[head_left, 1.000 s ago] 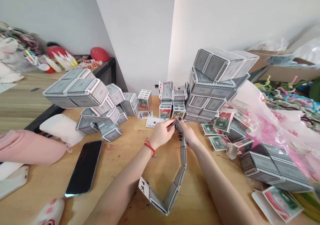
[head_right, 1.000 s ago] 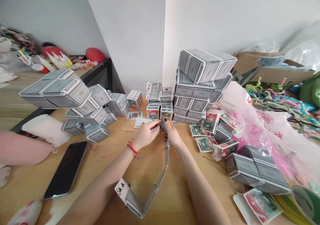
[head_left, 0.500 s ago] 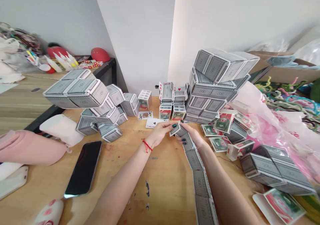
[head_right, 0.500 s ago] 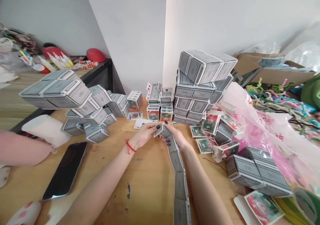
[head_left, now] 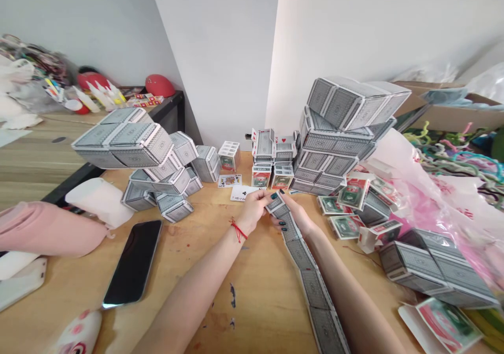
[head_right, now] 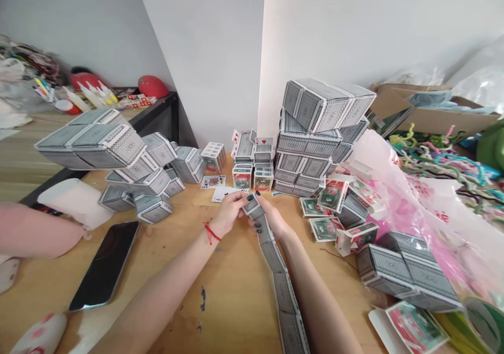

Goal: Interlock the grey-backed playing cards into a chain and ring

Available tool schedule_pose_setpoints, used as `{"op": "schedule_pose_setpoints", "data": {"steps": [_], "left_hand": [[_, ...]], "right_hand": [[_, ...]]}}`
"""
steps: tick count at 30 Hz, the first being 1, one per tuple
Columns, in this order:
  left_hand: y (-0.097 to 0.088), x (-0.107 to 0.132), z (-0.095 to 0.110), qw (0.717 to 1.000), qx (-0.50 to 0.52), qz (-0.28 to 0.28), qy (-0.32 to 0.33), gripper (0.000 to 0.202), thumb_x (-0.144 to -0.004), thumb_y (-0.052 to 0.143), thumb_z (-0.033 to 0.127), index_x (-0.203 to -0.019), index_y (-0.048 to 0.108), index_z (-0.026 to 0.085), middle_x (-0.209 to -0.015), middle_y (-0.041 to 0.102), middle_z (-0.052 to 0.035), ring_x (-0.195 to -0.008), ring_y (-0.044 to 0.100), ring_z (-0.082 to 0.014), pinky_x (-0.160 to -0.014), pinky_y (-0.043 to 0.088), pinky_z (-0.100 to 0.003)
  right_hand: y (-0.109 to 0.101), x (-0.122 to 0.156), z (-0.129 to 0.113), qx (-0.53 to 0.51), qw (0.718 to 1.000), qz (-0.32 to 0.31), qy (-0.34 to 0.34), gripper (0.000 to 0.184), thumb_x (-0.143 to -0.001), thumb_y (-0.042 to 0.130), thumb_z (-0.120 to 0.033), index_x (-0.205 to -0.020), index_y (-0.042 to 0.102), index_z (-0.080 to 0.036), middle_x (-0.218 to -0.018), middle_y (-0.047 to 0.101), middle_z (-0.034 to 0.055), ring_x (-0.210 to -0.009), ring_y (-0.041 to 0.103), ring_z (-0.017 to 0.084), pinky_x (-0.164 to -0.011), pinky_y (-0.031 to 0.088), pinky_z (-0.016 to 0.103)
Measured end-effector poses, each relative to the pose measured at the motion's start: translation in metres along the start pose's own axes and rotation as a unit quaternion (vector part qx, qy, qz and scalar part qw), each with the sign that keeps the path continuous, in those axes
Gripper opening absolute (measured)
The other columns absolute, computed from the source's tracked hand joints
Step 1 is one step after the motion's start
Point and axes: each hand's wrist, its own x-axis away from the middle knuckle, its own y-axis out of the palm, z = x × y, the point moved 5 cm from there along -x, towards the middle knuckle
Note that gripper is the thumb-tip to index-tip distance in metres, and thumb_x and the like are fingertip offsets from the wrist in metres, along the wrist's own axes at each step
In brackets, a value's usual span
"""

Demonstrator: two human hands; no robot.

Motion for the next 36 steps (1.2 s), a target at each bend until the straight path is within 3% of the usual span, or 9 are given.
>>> {"op": "schedule_pose_setpoints", "data": {"steps": [5,12,16,19,22,28,32,34,36], "left_hand": [[0.001,-0.001,-0.004,1.0,0.01,-0.015,-0.004,0.025,-0.063,0.063,0.029,-0.052,0.045,0.015,-0.046,0.044,0.005,-0.038,0.04,-0.0067,-0.038,0.028,-0.021],[-0.002,-0.002,-0.004,1.0,-0.005,0.022,0.017,0.024,-0.062,0.065,0.032,-0.054,0.051,0.013,-0.047,0.048,0.0043,-0.043,0.042,-0.0066,-0.044,0.03,-0.021],[0.001,-0.002,0.001,0.998,-0.004,-0.051,0.047,0.023,-0.067,0.062,0.035,-0.077,0.065,0.014,-0.069,0.062,-0.0024,-0.059,0.052,-0.0105,-0.056,0.037,-0.023],[0.001,-0.001,0.003,0.994,-0.009,-0.103,0.035,0.031,-0.068,0.061,0.035,-0.092,0.066,0.015,-0.081,0.065,-0.0066,-0.065,0.055,-0.0126,-0.061,0.039,-0.025],[-0.003,-0.003,0.0,0.994,0.002,-0.108,0.013,0.033,-0.067,0.063,0.035,-0.092,0.067,0.013,-0.073,0.065,-0.0058,-0.056,0.052,-0.0107,-0.056,0.038,-0.025],[-0.005,-0.007,-0.01,0.998,0.027,-0.051,-0.001,0.031,-0.065,0.065,0.036,-0.082,0.066,0.01,-0.054,0.058,-0.001,-0.041,0.044,-0.0072,-0.044,0.033,-0.022],[-0.006,-0.007,-0.004,0.997,-0.048,0.007,0.064,0.024,-0.067,0.064,0.03,-0.083,0.066,0.012,-0.077,0.066,-0.0068,-0.068,0.058,-0.0138,-0.064,0.044,-0.026],[-0.007,-0.007,0.001,0.993,-0.087,0.003,0.084,0.023,-0.068,0.063,0.026,-0.088,0.064,0.014,-0.092,0.066,-0.0087,-0.082,0.059,-0.016,-0.073,0.045,-0.029],[-0.011,-0.007,0.007,0.992,-0.106,-0.011,0.069,0.033,-0.069,0.062,0.021,-0.102,0.058,0.016,-0.099,0.064,-0.0102,-0.083,0.06,-0.0153,-0.073,0.046,-0.029]], "right_hand": [[0.003,-0.001,0.003,0.003,0.998,-0.057,0.012,0.057,-0.076,0.032,-0.064,-0.058,0.056,-0.015,-0.037,0.039,-0.0023,-0.034,0.028,0.007,-0.037,0.02,0.022],[0.007,-0.002,0.001,-0.035,0.999,-0.022,0.0,0.051,-0.072,0.04,-0.065,-0.062,0.053,-0.017,-0.053,0.05,-0.0003,-0.036,0.032,0.006,-0.036,0.021,0.021],[0.0,0.0,-0.004,-0.023,1.0,-0.01,-0.007,0.053,-0.071,0.039,-0.067,-0.063,0.055,-0.017,-0.051,0.049,-0.0005,-0.036,0.031,0.006,-0.035,0.022,0.021],[-0.004,0.0,-0.006,-0.014,1.0,-0.001,-0.006,0.053,-0.07,0.039,-0.067,-0.065,0.057,-0.017,-0.052,0.051,0.0002,-0.035,0.029,0.006,-0.035,0.021,0.02],[-0.002,-0.001,-0.005,-0.005,1.0,-0.008,-0.008,0.054,-0.069,0.039,-0.068,-0.062,0.057,-0.017,-0.05,0.05,0.0005,-0.036,0.03,0.007,-0.036,0.021,0.021],[0.003,-0.005,0.002,-0.003,1.0,-0.015,-0.016,0.055,-0.07,0.038,-0.068,-0.059,0.056,-0.017,-0.045,0.045,-0.0013,-0.037,0.031,0.008,-0.037,0.022,0.022],[-0.006,-0.007,-0.002,0.0,0.999,0.04,-0.034,0.05,-0.072,0.04,-0.064,-0.06,0.056,-0.018,-0.049,0.048,-0.0009,-0.037,0.03,0.007,-0.038,0.023,0.023],[-0.014,-0.006,-0.009,-0.003,0.995,0.08,-0.063,0.044,-0.071,0.044,-0.061,-0.068,0.058,-0.019,-0.052,0.05,-0.0013,-0.037,0.031,0.007,-0.038,0.024,0.024],[-0.023,-0.002,-0.019,-0.021,0.983,0.135,-0.12,0.041,-0.071,0.046,-0.058,-0.078,0.058,-0.02,-0.054,0.05,-0.0026,-0.038,0.033,0.008,-0.038,0.026,0.024]]}}
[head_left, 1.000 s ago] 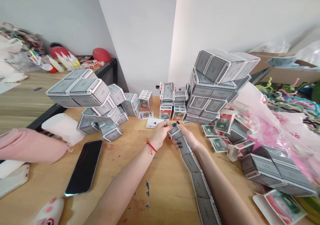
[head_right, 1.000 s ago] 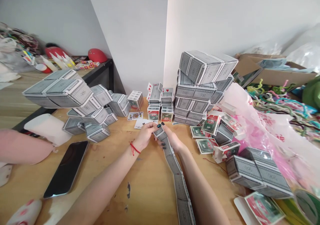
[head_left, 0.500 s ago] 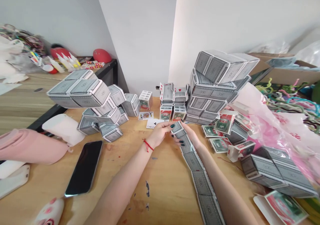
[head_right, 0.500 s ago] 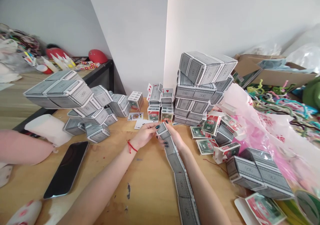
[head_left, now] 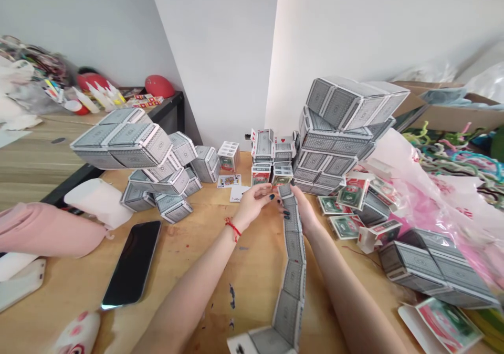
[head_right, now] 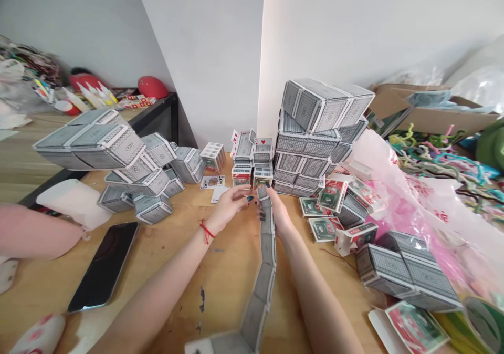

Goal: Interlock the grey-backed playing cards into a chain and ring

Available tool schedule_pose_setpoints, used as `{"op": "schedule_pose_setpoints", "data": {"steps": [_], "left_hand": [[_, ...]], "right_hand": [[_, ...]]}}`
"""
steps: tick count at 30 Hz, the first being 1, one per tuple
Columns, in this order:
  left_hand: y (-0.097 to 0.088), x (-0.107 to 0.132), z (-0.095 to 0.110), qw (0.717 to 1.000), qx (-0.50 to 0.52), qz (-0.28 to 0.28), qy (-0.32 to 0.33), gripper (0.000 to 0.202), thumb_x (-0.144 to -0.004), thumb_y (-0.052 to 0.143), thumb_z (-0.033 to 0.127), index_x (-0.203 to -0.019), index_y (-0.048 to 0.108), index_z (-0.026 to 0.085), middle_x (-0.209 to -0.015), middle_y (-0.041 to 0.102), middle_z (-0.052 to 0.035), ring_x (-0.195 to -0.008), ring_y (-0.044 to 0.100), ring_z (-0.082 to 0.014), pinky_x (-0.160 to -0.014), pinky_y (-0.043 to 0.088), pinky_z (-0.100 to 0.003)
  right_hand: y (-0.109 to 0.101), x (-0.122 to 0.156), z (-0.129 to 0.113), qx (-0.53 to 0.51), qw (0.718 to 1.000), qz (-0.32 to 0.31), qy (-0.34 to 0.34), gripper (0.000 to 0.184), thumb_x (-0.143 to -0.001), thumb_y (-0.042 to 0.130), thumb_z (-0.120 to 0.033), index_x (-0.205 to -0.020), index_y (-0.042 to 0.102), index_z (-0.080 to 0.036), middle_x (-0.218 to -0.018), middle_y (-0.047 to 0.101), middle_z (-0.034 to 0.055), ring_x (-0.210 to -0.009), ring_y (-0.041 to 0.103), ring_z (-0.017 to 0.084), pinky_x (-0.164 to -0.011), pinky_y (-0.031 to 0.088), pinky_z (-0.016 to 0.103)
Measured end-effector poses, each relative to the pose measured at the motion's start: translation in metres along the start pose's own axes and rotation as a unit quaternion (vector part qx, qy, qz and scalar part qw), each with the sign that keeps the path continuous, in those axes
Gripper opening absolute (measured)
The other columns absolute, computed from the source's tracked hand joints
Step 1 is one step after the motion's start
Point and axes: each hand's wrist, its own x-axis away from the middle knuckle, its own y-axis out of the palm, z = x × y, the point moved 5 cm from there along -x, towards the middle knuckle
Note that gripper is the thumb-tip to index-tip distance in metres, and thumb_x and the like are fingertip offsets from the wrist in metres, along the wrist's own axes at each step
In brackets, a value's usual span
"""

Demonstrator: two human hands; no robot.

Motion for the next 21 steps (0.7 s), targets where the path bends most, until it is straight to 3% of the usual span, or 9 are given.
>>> {"op": "schedule_pose_setpoints", "data": {"steps": [3,7,10,12,14,18,21], "left_hand": [[-0.015,0.002,0.012,0.998,-0.034,-0.021,-0.048,0.036,-0.073,0.059,0.023,-0.108,0.053,0.017,-0.1,0.062,-0.0104,-0.077,0.062,-0.0136,-0.069,0.048,-0.028],[-0.026,0.013,0.046,0.973,-0.122,-0.19,-0.037,0.023,-0.077,0.055,0.031,-0.092,0.062,0.016,-0.098,0.064,-0.01,-0.088,0.061,-0.0155,-0.078,0.047,-0.028],[-0.039,0.025,0.066,0.952,-0.142,-0.269,-0.047,0.028,-0.08,0.048,0.035,-0.097,0.062,0.017,-0.099,0.065,-0.0104,-0.091,0.06,-0.0165,-0.081,0.046,-0.03],[-0.054,0.027,0.077,0.952,-0.194,-0.234,-0.04,0.031,-0.08,0.047,0.038,-0.099,0.062,0.019,-0.098,0.065,-0.0087,-0.092,0.06,-0.0167,-0.08,0.045,-0.029],[-0.074,0.027,0.087,0.948,-0.284,-0.14,-0.01,0.031,-0.08,0.046,0.041,-0.096,0.063,0.021,-0.1,0.065,-0.0056,-0.095,0.059,-0.0167,-0.081,0.044,-0.028],[-0.104,0.034,0.1,0.881,-0.472,-0.005,-0.012,0.038,-0.076,0.046,0.048,-0.097,0.062,0.021,-0.102,0.064,-0.0054,-0.091,0.059,-0.0203,-0.075,0.044,-0.027],[-0.111,0.044,0.098,0.823,-0.562,-0.001,-0.082,0.042,-0.071,0.047,0.054,-0.083,0.065,0.018,-0.084,0.068,-0.0079,-0.076,0.062,-0.0218,-0.063,0.043,-0.026]], "right_hand": [[-0.015,0.002,-0.017,-0.04,0.989,0.09,-0.109,0.04,-0.071,0.046,-0.057,-0.096,0.053,-0.027,-0.058,0.049,-0.0057,-0.04,0.037,0.008,-0.041,0.03,0.022],[-0.026,0.008,-0.03,-0.084,0.961,0.157,-0.212,0.039,-0.071,0.046,-0.056,-0.101,0.046,-0.03,-0.061,0.046,-0.0073,-0.043,0.041,0.007,-0.043,0.035,0.021],[-0.034,0.012,-0.035,-0.1,0.937,0.216,-0.255,0.035,-0.072,0.048,-0.052,-0.097,0.044,-0.028,-0.063,0.046,-0.0071,-0.044,0.043,0.007,-0.041,0.035,0.019],[-0.039,0.015,-0.037,-0.092,0.922,0.264,-0.267,0.03,-0.073,0.047,-0.049,-0.092,0.042,-0.026,-0.066,0.047,-0.007,-0.045,0.043,0.007,-0.04,0.035,0.019],[-0.044,0.018,-0.039,-0.077,0.908,0.306,-0.275,0.025,-0.073,0.048,-0.045,-0.085,0.04,-0.025,-0.069,0.048,-0.0065,-0.046,0.043,0.007,-0.04,0.036,0.019],[-0.051,0.022,-0.042,-0.057,0.883,0.358,-0.3,0.021,-0.073,0.048,-0.04,-0.08,0.035,-0.025,-0.068,0.045,-0.0063,-0.046,0.043,0.007,-0.039,0.036,0.019],[-0.053,0.023,-0.043,-0.049,0.875,0.369,-0.311,0.021,-0.075,0.044,-0.042,-0.08,0.031,-0.026,-0.065,0.04,-0.0073,-0.045,0.042,0.007,-0.038,0.036,0.018]]}}
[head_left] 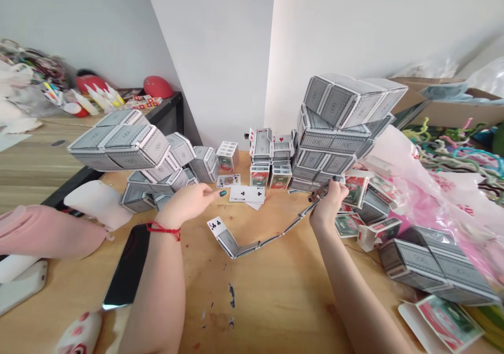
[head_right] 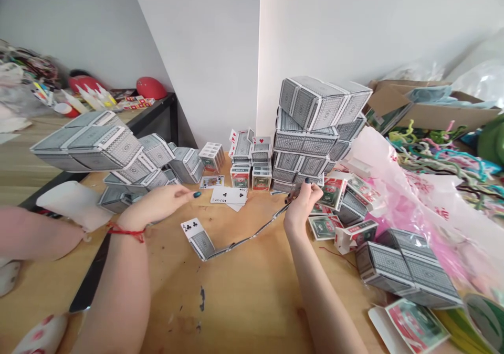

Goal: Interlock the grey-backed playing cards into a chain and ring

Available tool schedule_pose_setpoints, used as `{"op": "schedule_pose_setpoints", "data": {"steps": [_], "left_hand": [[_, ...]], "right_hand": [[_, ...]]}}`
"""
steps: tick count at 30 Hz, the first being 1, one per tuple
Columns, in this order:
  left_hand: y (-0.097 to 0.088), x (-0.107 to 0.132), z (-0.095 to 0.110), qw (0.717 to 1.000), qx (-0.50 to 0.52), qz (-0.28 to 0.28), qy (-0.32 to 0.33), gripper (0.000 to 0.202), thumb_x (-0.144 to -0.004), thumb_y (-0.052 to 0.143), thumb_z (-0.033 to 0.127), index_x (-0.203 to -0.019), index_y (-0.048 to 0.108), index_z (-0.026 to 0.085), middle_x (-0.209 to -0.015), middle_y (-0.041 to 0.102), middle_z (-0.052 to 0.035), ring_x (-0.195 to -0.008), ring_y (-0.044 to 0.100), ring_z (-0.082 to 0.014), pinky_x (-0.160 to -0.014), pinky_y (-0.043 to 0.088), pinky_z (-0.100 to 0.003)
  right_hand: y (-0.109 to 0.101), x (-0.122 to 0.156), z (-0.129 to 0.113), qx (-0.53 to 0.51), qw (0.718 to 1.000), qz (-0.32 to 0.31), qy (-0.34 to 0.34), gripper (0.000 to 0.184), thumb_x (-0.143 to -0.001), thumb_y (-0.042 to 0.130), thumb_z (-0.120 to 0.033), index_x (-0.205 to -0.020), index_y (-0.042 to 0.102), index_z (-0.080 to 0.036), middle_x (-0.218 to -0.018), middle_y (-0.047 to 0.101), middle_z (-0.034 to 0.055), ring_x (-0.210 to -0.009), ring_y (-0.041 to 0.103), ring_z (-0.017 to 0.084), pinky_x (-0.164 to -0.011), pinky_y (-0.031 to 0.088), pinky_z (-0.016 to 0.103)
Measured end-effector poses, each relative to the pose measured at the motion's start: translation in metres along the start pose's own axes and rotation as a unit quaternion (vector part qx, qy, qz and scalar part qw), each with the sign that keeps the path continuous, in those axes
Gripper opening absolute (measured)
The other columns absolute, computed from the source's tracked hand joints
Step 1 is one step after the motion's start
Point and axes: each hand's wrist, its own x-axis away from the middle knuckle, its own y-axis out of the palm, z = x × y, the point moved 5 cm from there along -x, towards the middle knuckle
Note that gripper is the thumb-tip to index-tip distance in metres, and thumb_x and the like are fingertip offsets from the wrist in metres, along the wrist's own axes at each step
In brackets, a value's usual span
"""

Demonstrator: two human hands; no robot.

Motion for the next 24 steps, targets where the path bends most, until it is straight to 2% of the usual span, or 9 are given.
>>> {"op": "schedule_pose_setpoints", "data": {"steps": [2,4,7,9,12,14,16,20,24], "left_hand": [[0.013,0.006,-0.001,0.992,-0.026,-0.116,-0.042,0.041,-0.067,0.049,0.054,-0.068,0.064,0.016,-0.065,0.066,-0.0074,-0.06,0.061,-0.0202,-0.054,0.042,-0.025],[0.029,0.013,0.0,0.966,-0.02,-0.249,-0.072,0.036,-0.063,0.053,0.05,-0.064,0.063,0.015,-0.056,0.063,-0.0058,-0.053,0.059,-0.0191,-0.049,0.04,-0.024],[0.037,0.014,0.01,0.958,-0.012,-0.284,-0.041,0.021,-0.058,0.057,0.029,-0.073,0.062,0.016,-0.057,0.064,-0.0033,-0.053,0.059,-0.0178,-0.049,0.04,-0.023],[0.035,0.009,0.017,0.972,-0.014,-0.234,0.001,0.027,-0.058,0.053,0.019,-0.084,0.061,0.018,-0.06,0.064,-0.0014,-0.055,0.059,-0.0171,-0.051,0.039,-0.023],[0.023,0.003,0.03,0.994,-0.025,-0.081,0.071,0.031,-0.063,0.049,0.017,-0.091,0.059,0.021,-0.069,0.065,-0.0003,-0.065,0.06,-0.017,-0.058,0.039,-0.024],[0.016,0.001,0.037,0.995,-0.027,0.011,0.091,0.029,-0.068,0.048,0.019,-0.095,0.058,0.022,-0.074,0.065,-0.0003,-0.069,0.059,-0.0169,-0.06,0.039,-0.025],[0.012,0.0,0.046,0.991,-0.015,0.071,0.109,0.027,-0.073,0.046,0.02,-0.098,0.056,0.022,-0.073,0.065,0.0002,-0.07,0.059,-0.0163,-0.062,0.04,-0.026],[0.021,0.0,0.071,0.977,0.006,0.113,0.18,0.023,-0.079,0.043,0.021,-0.097,0.057,0.023,-0.08,0.066,-0.0005,-0.072,0.06,-0.015,-0.061,0.04,-0.024],[0.038,0.003,0.094,0.965,0.026,0.13,0.226,0.024,-0.083,0.04,0.022,-0.101,0.056,0.024,-0.082,0.066,-0.0001,-0.068,0.06,-0.0137,-0.061,0.04,-0.024]], "right_hand": [[-0.001,0.0,0.0,0.002,1.0,0.006,-0.005,0.022,-0.075,0.043,-0.043,-0.081,0.03,-0.026,-0.065,0.039,-0.0077,-0.045,0.042,0.007,-0.037,0.037,0.018],[-0.001,0.0,-0.001,-0.002,1.0,0.019,-0.001,0.022,-0.075,0.043,-0.042,-0.082,0.031,-0.025,-0.066,0.04,-0.0078,-0.045,0.043,0.007,-0.037,0.038,0.018],[-0.001,0.001,-0.001,-0.003,1.0,0.021,0.013,0.023,-0.073,0.045,-0.041,-0.084,0.033,-0.025,-0.068,0.042,-0.0073,-0.047,0.046,0.007,-0.038,0.041,0.019],[0.003,0.003,0.0,0.005,1.0,-0.011,0.028,0.025,-0.071,0.049,-0.041,-0.084,0.036,-0.024,-0.069,0.044,-0.0068,-0.049,0.048,0.008,-0.039,0.044,0.02],[0.014,0.009,0.002,0.035,0.992,-0.111,0.051,0.024,-0.069,0.054,-0.04,-0.079,0.043,-0.022,-0.068,0.048,-0.0051,-0.056,0.052,0.01,-0.045,0.047,0.022],[0.021,0.014,0.005,0.066,0.978,-0.188,0.057,0.019,-0.068,0.056,-0.037,-0.073,0.047,-0.021,-0.068,0.053,-0.0028,-0.064,0.055,0.013,-0.052,0.049,0.024],[0.028,0.021,0.009,0.102,0.958,-0.26,0.065,0.015,-0.068,0.055,-0.034,-0.069,0.051,-0.019,-0.069,0.057,-0.0002,-0.069,0.056,0.014,-0.058,0.05,0.026],[0.035,0.031,0.014,0.212,0.903,-0.371,0.053,0.014,-0.068,0.051,-0.028,-0.069,0.06,-0.017,-0.077,0.064,0.0041,-0.071,0.059,0.018,-0.067,0.049,0.032],[0.039,0.037,-0.005,0.294,0.868,-0.382,-0.12,0.029,-0.066,0.051,-0.021,-0.092,0.064,-0.021,-0.1,0.064,0.0045,-0.093,0.058,0.021,-0.085,0.043,0.036]]}}
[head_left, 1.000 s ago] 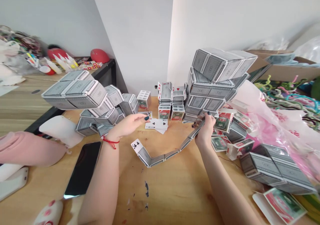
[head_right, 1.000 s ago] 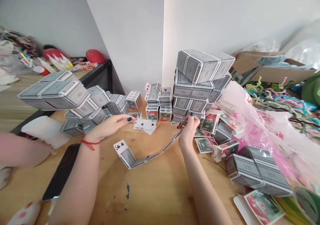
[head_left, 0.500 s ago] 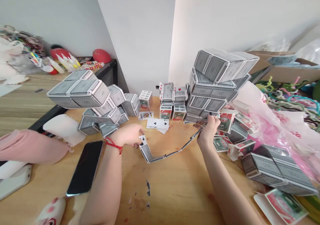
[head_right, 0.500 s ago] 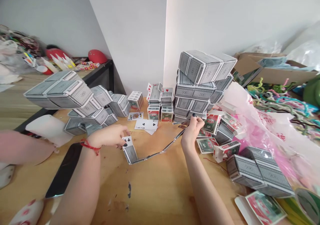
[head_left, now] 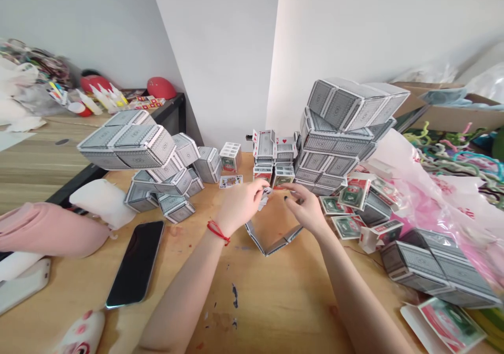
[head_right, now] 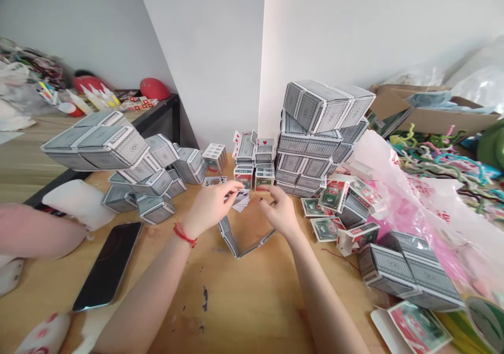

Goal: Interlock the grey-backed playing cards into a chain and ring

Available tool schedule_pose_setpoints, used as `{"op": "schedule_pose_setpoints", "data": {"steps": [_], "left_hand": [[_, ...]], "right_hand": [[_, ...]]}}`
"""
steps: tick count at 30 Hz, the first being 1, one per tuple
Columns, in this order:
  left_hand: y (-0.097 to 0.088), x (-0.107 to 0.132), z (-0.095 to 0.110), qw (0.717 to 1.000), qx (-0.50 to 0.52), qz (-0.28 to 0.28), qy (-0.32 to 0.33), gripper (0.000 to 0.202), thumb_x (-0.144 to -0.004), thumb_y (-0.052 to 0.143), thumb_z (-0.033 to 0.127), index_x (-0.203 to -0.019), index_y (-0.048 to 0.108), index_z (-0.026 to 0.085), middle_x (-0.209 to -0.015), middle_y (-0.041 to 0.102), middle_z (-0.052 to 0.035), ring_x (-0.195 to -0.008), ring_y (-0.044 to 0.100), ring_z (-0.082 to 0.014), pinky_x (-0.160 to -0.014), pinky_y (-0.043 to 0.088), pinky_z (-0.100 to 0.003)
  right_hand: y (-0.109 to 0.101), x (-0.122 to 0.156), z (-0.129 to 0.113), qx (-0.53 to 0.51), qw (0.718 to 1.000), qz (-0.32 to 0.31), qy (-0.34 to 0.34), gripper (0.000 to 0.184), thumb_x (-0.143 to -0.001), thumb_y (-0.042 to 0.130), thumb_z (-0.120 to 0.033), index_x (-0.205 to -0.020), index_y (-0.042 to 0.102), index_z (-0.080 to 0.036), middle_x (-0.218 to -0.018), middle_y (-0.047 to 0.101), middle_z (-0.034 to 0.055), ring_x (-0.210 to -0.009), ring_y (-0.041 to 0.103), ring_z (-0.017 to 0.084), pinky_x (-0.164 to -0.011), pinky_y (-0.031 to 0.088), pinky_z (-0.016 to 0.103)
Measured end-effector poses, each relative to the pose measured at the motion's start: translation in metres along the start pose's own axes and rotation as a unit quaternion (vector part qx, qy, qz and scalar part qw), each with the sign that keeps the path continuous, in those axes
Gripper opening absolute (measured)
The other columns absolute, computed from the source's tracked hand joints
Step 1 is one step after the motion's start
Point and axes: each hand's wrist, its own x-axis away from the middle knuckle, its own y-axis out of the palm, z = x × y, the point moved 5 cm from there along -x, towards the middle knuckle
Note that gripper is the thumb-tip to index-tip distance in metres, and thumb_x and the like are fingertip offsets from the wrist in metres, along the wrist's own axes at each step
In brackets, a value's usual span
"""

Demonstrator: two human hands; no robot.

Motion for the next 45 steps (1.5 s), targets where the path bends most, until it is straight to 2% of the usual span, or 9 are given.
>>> {"op": "schedule_pose_setpoints", "data": {"steps": [4,9,13,21,31,33,36,40,45], "left_hand": [[0.012,-0.001,0.013,0.999,0.052,0.005,0.015,0.024,-0.084,0.039,0.022,-0.104,0.053,0.022,-0.082,0.066,-0.0009,-0.069,0.06,-0.0135,-0.063,0.042,-0.025],[0.017,-0.001,0.008,0.992,0.121,-0.04,0.021,0.02,-0.083,0.042,0.023,-0.099,0.053,0.022,-0.091,0.064,-0.0014,-0.077,0.059,-0.0136,-0.066,0.042,-0.025],[0.026,-0.002,-0.007,0.993,0.083,-0.089,0.002,0.017,-0.082,0.041,0.025,-0.083,0.056,0.019,-0.073,0.061,-0.0018,-0.065,0.055,-0.0143,-0.058,0.038,-0.025],[0.042,-0.006,-0.014,0.991,0.128,-0.033,-0.016,0.015,-0.082,0.04,0.021,-0.08,0.054,0.017,-0.069,0.059,-0.0017,-0.062,0.052,-0.0144,-0.056,0.034,-0.024],[0.055,-0.01,-0.02,0.96,0.274,-0.012,-0.057,0.017,-0.08,0.044,0.023,-0.083,0.06,0.016,-0.081,0.065,-0.0041,-0.075,0.058,-0.0176,-0.066,0.041,-0.025],[0.057,-0.011,-0.02,0.958,0.28,-0.014,-0.065,0.017,-0.079,0.044,0.022,-0.081,0.06,0.016,-0.08,0.065,-0.0038,-0.075,0.058,-0.0176,-0.066,0.042,-0.025],[0.056,-0.011,-0.021,0.965,0.251,-0.007,-0.077,0.014,-0.078,0.046,0.021,-0.077,0.059,0.016,-0.075,0.063,-0.0028,-0.074,0.057,-0.0173,-0.066,0.041,-0.026],[0.055,-0.011,-0.023,0.964,0.251,-0.009,-0.084,0.013,-0.077,0.048,0.024,-0.077,0.058,0.016,-0.074,0.062,-0.0024,-0.072,0.055,-0.0167,-0.064,0.041,-0.025],[0.058,-0.009,-0.026,0.944,0.313,0.008,-0.102,0.024,-0.078,0.048,0.021,-0.101,0.049,0.02,-0.085,0.061,-0.0026,-0.076,0.056,-0.0153,-0.066,0.043,-0.025]], "right_hand": [[0.004,0.003,-0.013,0.034,0.996,-0.039,-0.079,0.03,-0.068,0.057,-0.025,-0.097,0.063,-0.022,-0.097,0.066,0.0038,-0.093,0.059,0.022,-0.086,0.043,0.034],[0.001,0.001,-0.001,0.04,0.999,0.01,-0.036,0.013,-0.071,0.057,-0.029,-0.073,0.067,-0.02,-0.077,0.069,0.0034,-0.074,0.064,0.021,-0.069,0.049,0.031],[-0.006,-0.001,0.002,0.017,0.999,0.045,-0.026,0.014,-0.071,0.057,-0.029,-0.074,0.066,-0.019,-0.075,0.069,0.0038,-0.069,0.064,0.019,-0.065,0.049,0.029],[0.0,-0.002,0.008,-0.054,0.998,0.011,-0.015,0.02,-0.072,0.056,-0.031,-0.085,0.064,-0.019,-0.082,0.069,0.0046,-0.072,0.064,0.02,-0.064,0.051,0.029],[0.005,0.005,-0.001,0.077,0.994,0.027,-0.071,0.023,-0.076,0.048,-0.026,-0.087,0.068,-0.026,-0.085,0.069,0.0027,-0.074,0.064,0.022,-0.067,0.049,0.032],[0.007,0.005,0.001,0.049,0.997,0.018,-0.058,0.024,-0.075,0.047,-0.024,-0.087,0.068,-0.026,-0.087,0.069,0.0026,-0.078,0.063,0.023,-0.069,0.049,0.033],[0.012,0.004,0.01,-0.1,0.995,-0.023,-0.019,0.024,-0.07,0.048,-0.024,-0.085,0.067,-0.023,-0.089,0.068,0.0028,-0.08,0.062,0.023,-0.069,0.05,0.036],[0.018,0.0,0.021,-0.296,0.951,-0.062,0.064,0.031,-0.071,0.04,-0.034,-0.079,0.065,-0.018,-0.086,0.066,0.0073,-0.077,0.062,0.024,-0.063,0.05,0.039],[0.023,0.0,0.03,-0.295,0.947,-0.05,0.114,0.035,-0.076,0.043,-0.045,-0.088,0.06,-0.016,-0.074,0.062,0.0057,-0.064,0.058,0.017,-0.055,0.046,0.029]]}}
